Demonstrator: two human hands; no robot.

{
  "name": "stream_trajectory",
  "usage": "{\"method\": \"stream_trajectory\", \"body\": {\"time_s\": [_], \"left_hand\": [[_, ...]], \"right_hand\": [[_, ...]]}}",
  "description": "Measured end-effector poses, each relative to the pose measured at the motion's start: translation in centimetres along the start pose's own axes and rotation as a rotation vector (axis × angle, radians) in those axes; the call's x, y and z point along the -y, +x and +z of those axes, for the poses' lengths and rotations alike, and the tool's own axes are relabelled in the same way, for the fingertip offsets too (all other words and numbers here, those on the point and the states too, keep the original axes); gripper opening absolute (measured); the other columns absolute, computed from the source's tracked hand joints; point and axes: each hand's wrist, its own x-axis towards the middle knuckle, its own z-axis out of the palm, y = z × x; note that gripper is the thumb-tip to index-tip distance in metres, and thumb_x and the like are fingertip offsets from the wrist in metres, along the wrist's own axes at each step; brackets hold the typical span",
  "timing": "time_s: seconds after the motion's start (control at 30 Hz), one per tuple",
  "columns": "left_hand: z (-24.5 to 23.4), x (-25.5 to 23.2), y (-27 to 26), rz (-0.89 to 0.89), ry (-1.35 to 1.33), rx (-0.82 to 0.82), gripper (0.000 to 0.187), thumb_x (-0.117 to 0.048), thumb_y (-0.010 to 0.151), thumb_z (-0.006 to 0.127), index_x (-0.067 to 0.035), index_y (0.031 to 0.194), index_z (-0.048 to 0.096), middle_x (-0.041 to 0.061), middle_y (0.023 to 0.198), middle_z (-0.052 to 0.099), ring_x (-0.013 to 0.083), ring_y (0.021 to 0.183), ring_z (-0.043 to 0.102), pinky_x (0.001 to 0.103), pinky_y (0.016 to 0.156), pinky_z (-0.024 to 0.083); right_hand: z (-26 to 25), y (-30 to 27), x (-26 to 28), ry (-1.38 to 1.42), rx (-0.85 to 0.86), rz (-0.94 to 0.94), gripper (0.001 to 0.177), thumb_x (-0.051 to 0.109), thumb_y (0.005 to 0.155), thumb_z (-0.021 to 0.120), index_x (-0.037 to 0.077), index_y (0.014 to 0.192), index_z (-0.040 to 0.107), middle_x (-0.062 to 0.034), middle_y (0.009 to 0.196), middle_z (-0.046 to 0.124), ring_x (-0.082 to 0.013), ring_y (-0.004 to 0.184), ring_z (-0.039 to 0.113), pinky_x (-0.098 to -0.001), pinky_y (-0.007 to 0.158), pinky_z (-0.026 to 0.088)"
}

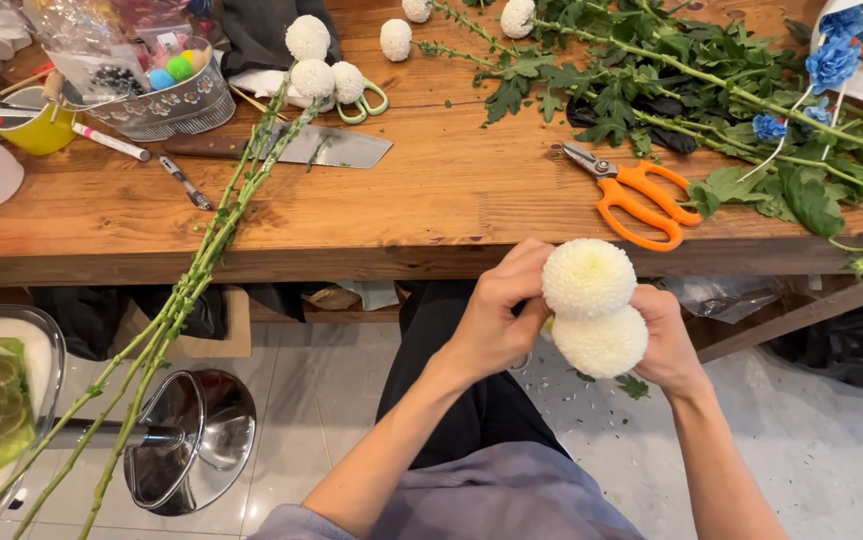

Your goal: The person arranges white pom-pom flowers on a wooden table. They pick up the flowers, adjust their stems, and place them on the table alongside other floral materials and tools.

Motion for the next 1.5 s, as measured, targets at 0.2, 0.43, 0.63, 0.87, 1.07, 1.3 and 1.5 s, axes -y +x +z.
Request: {"method": "stream_trajectory", "body": {"time_s": [0.2, 0.43, 0.63, 0.87, 1.07, 1.3, 1.5], "left_hand": [[1.0, -1.0, -0.1, 0.024, -0.006, -0.098, 0.025, 0.014, 0.092, 0.056, -0.006, 0.092, 0.07, 0.004, 0.094, 0.063, 0.0225, 0.089, 0.052, 0.036, 0.088, 0.05], [0.8, -3.0, 0.8, -0.078, -0.168, -0.1, 0.011, -0.005, 0.094, 0.069, -0.01, 0.102, 0.073, 0.001, 0.103, 0.067, 0.0133, 0.099, 0.052, 0.035, 0.094, 0.048], [0.9, -2.1, 0.8, -0.263, -0.34, -0.199, 0.013, -0.012, 0.089, 0.076, -0.006, 0.1, 0.074, 0.003, 0.099, 0.071, 0.0094, 0.099, 0.055, 0.031, 0.091, 0.049], [-2.5, -1.1, 3.0, -0.532, -0.765, -0.376, 0.023, -0.019, 0.096, 0.07, 0.001, 0.108, 0.067, 0.012, 0.084, 0.07, 0.0095, 0.073, 0.063, 0.016, 0.055, 0.045], [-4.5, -2.4, 5.9, -0.447, -1.072, -0.248, 0.026, -0.009, 0.101, 0.064, 0.004, 0.123, 0.063, 0.011, 0.1, 0.066, 0.0107, 0.085, 0.057, 0.021, 0.062, 0.043], [-3.5, -2.9, 6.9, -0.442, -1.156, -0.194, 0.019, -0.008, 0.102, 0.062, 0.001, 0.118, 0.061, 0.009, 0.097, 0.063, 0.0106, 0.085, 0.058, 0.02, 0.062, 0.045], [-3.1, -3.7, 7.7, -0.448, -1.122, -0.25, 0.016, -0.011, 0.099, 0.066, -0.003, 0.113, 0.064, 0.009, 0.094, 0.065, 0.0108, 0.082, 0.059, 0.021, 0.06, 0.048]], "right_hand": [[0.9, -0.6, -0.2, 0.05, -0.083, 0.014, 0.026, 0.006, 0.078, 0.074, 0.0, 0.103, 0.073, -0.0118, 0.091, 0.074, -0.0128, 0.087, 0.063, -0.0374, 0.077, 0.055], [3.1, -0.4, 1.0, 0.182, -0.103, 0.033, 0.032, 0.016, 0.087, 0.066, -0.002, 0.113, 0.066, -0.0121, 0.109, 0.067, -0.0147, 0.103, 0.059, -0.0378, 0.092, 0.048], [4.5, 0.5, 2.6, 0.285, -0.127, 0.05, 0.04, 0.025, 0.094, 0.06, -0.004, 0.121, 0.061, -0.0123, 0.122, 0.062, -0.0162, 0.116, 0.056, -0.0381, 0.104, 0.042], [3.4, 2.8, 6.0, 0.267, -0.082, -0.037, 0.032, 0.026, 0.099, 0.053, -0.003, 0.108, 0.065, -0.018, 0.094, 0.064, -0.0268, 0.09, 0.063, -0.0392, 0.087, 0.049], [3.9, 4.8, 10.4, 0.223, -0.135, 0.047, 0.01, 0.011, 0.102, 0.046, 0.01, 0.093, 0.047, 0.0025, 0.063, 0.038, -0.0097, 0.054, 0.03, -0.0278, 0.058, 0.026], [3.7, 5.0, 10.8, 0.218, -0.171, 0.012, 0.035, 0.024, 0.099, 0.059, 0.005, 0.126, 0.046, -0.0024, 0.076, 0.044, -0.0126, 0.065, 0.037, -0.0313, 0.066, 0.03], [2.8, 4.4, 10.4, 0.11, -0.315, 0.094, 0.027, 0.012, 0.106, 0.051, 0.002, 0.131, 0.048, -0.0048, 0.078, 0.059, -0.0122, 0.062, 0.043, -0.0296, 0.068, 0.041]]}}
